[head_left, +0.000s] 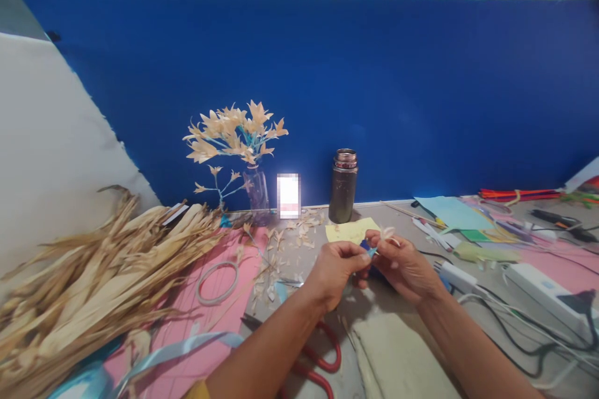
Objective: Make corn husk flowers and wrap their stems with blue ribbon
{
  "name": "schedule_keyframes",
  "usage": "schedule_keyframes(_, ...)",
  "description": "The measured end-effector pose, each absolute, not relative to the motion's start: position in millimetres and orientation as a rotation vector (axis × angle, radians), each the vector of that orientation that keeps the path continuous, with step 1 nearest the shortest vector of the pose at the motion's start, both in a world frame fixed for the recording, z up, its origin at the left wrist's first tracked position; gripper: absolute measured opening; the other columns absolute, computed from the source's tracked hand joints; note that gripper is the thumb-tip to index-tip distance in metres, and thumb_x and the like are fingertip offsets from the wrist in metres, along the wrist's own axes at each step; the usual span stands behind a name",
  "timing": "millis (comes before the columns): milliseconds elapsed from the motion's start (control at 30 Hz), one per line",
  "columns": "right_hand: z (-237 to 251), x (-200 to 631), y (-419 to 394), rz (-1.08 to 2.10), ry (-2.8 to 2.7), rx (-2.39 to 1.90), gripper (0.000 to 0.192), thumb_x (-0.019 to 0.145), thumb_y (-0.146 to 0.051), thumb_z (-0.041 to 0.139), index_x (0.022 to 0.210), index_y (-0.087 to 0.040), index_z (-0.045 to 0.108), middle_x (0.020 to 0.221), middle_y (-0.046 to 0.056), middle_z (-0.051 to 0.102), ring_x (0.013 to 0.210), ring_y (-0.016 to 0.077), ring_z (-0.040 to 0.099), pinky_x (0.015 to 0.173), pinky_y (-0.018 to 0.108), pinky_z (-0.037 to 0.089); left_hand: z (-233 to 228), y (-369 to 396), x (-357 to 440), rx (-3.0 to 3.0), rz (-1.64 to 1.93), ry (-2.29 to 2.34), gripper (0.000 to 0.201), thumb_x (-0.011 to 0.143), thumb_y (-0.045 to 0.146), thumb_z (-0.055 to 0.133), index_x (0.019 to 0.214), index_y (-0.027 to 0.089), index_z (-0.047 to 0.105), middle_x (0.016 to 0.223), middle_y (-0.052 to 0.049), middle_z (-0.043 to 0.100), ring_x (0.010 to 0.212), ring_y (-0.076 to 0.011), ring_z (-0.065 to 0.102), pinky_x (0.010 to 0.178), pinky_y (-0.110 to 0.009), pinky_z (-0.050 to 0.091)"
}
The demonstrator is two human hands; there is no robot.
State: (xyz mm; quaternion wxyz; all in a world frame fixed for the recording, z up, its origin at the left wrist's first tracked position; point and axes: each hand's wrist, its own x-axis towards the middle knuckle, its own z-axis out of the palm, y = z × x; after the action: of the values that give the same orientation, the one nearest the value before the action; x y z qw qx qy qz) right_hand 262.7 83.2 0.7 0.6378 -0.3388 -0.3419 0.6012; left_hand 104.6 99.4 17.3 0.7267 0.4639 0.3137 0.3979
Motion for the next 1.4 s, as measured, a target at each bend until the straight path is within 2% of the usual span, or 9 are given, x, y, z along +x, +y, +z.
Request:
schedule_keyframes(167, -4, 260, 86, 1.283, -0.712, -0.804, 0.027, 0.056, -0.029, 0.095, 0.065, -0.018, 0.072, 0.094, 0.001, 0.067, 0.068, 0.0111, 0.054, 0.058, 0.025, 0.047, 21, 93, 108, 1.433, 1.050, 0.925, 0.006, 0.069, 0.019, 0.072, 0.068, 0.014, 0.071, 0.065, -0.003, 0.065, 0.062, -0.0128, 0.053, 0.062, -0.026, 0.041)
schedule_keyframes(267, -4, 258, 86, 1.231, -0.726, -0.843, 0.030, 0.059, -0.033, 0.093, 0.059, -0.019, 0.067, 0.091, 0.002, 0.068, 0.068, 0.0125, 0.054, 0.057, 0.026, 0.046, 24, 91, 109, 1.537, 1.064, 0.982, 0.006, 0.072, 0.019, 0.069, 0.067, 0.016, 0.071, 0.065, -0.002, 0.065, 0.064, -0.0136, 0.054, 0.062, -0.025, 0.041)
schedule_keyframes(467, 7, 264, 77, 1.471, -0.942, -0.719, 0.042, 0.066, -0.050, 0.087, 0.095, -0.022, 0.077, 0.110, 0.007, 0.070, 0.083, 0.0202, 0.063, 0.075, 0.032, 0.052, 21, 96, 103, 1.015, 0.791, 0.683, 0.034, 0.058, 0.037, 0.085, 0.062, 0.014, 0.061, 0.056, 0.001, 0.052, 0.050, -0.0082, 0.042, 0.046, -0.023, 0.035)
schedule_keyframes(567, 10, 265, 74, 1.574, -1.010, -0.701, 0.040, 0.076, -0.050, 0.079, 0.104, -0.022, 0.076, 0.096, 0.007, 0.072, 0.073, 0.0202, 0.065, 0.074, 0.036, 0.053, 21, 98, 100, 0.867, 0.674, 0.589, 0.037, 0.052, 0.032, 0.091, 0.066, 0.012, 0.063, 0.059, 0.001, 0.053, 0.052, -0.0071, 0.043, 0.045, -0.020, 0.034)
schedule_keyframes(733, 7, 263, 78, 1.492, -0.896, -0.754, 0.031, 0.067, -0.045, 0.088, 0.075, -0.018, 0.074, 0.088, 0.004, 0.068, 0.066, 0.0160, 0.061, 0.062, 0.033, 0.051, 22, 97, 100, 0.913, 0.676, 0.603, 0.039, 0.051, 0.034, 0.092, 0.063, 0.012, 0.063, 0.059, 0.001, 0.054, 0.050, -0.0072, 0.045, 0.045, -0.021, 0.034)
schedule_keyframes(1000, 1, 255, 83, 1.193, -0.817, -0.895, 0.034, 0.063, -0.043, 0.091, 0.059, -0.019, 0.067, 0.065, -0.001, 0.061, 0.059, 0.0123, 0.050, 0.057, 0.027, 0.045, 21, 98, 101, 1.342, 0.899, 0.897, 0.023, 0.068, 0.035, 0.078, 0.066, 0.014, 0.068, 0.053, 0.002, 0.056, 0.046, -0.0082, 0.044, 0.048, -0.023, 0.032)
schedule_keyframes(1200, 13, 256, 75, 1.396, -1.005, -0.760, 0.042, 0.065, -0.048, 0.088, 0.096, -0.022, 0.078, 0.100, 0.007, 0.073, 0.079, 0.0193, 0.064, 0.073, 0.032, 0.052, 17, 100, 100, 1.151, 0.846, 0.684, 0.035, 0.061, 0.042, 0.083, 0.062, 0.014, 0.062, 0.056, 0.002, 0.055, 0.048, -0.0075, 0.045, 0.051, -0.023, 0.035)
schedule_keyframes(1300, 15, 259, 74, 1.504, -1.041, -0.739, 0.040, 0.073, -0.047, 0.083, 0.103, -0.021, 0.078, 0.088, 0.007, 0.074, 0.074, 0.0216, 0.067, 0.072, 0.037, 0.054, 18, 101, 98, 1.061, 0.762, 0.632, 0.038, 0.057, 0.041, 0.087, 0.063, 0.014, 0.061, 0.058, 0.001, 0.056, 0.048, -0.0070, 0.046, 0.050, -0.022, 0.035)
schedule_keyframes(1400, 10, 260, 76, 1.465, -1.027, -0.795, 0.036, 0.073, -0.047, 0.083, 0.095, -0.019, 0.079, 0.083, 0.006, 0.072, 0.063, 0.0193, 0.065, 0.065, 0.037, 0.053, 20, 101, 98, 1.043, 0.722, 0.658, 0.040, 0.055, 0.041, 0.089, 0.063, 0.014, 0.061, 0.058, 0.001, 0.057, 0.047, -0.0068, 0.046, 0.048, -0.022, 0.033)
